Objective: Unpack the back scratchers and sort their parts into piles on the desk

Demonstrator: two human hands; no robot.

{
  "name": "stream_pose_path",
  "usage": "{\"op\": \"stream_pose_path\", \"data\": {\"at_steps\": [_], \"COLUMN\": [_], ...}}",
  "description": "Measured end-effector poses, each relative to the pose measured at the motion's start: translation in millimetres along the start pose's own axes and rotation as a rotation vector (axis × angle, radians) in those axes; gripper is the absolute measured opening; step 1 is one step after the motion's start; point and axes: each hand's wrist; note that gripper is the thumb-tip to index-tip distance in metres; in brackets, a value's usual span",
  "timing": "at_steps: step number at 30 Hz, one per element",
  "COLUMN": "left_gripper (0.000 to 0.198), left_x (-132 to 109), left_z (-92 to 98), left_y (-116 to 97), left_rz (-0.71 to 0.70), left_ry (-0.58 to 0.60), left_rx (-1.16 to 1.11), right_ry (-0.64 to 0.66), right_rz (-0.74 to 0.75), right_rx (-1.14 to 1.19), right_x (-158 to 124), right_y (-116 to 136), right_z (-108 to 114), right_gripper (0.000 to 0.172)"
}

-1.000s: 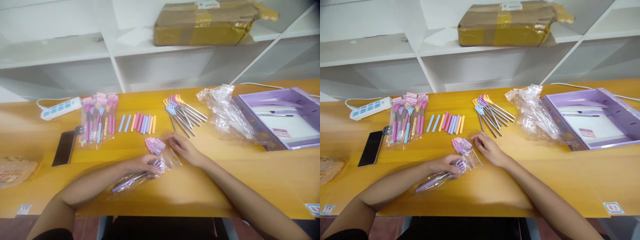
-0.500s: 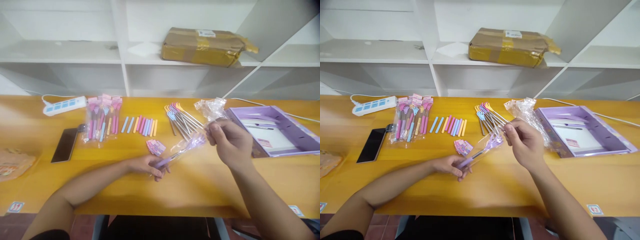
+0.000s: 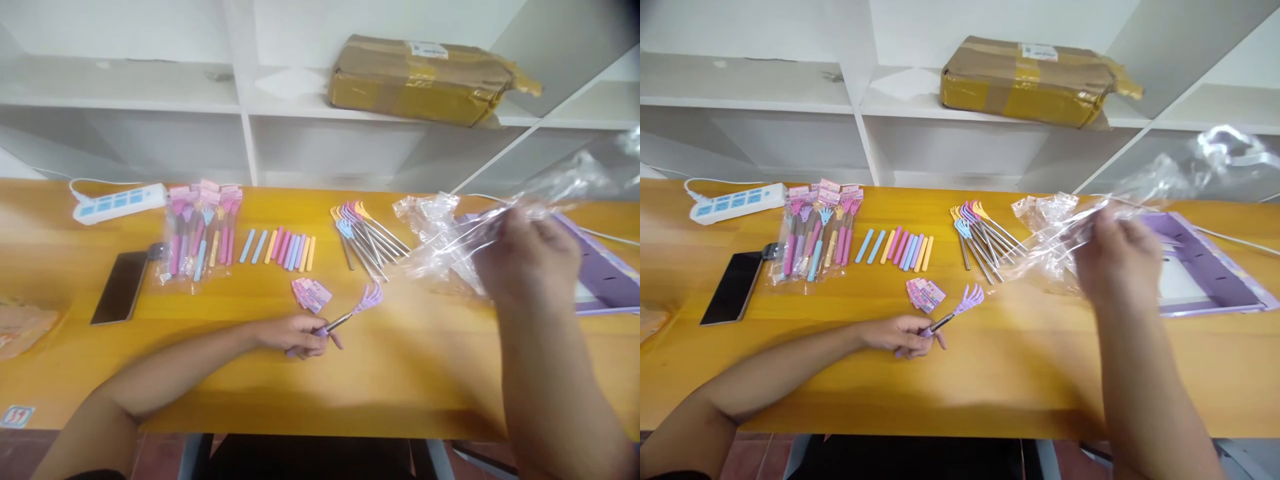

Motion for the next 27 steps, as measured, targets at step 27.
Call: {"op": "stream_pose_path", "data": {"at_steps": [27], "left_gripper": [0.031], "left_x": [-8.2], "left_z": [-74.7], "left_y": [0.1], "left_rz": [-0.596], "left_ry": [-0.617], "left_rx": [1.904], "right_ry": [1.11], "right_rz": [-0.133], "right_rx": [0.236], "right_x": [-165.3], "right_y": [47.9], "right_z": [-69.4], "right_gripper": [0.065]}}
Point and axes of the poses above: each hand's wrist, its own x-axis towards the middle knuckle, its own z-axis out of the back of the hand, y = z × x, and after that the axes turned 6 degrees about -x, right-handed
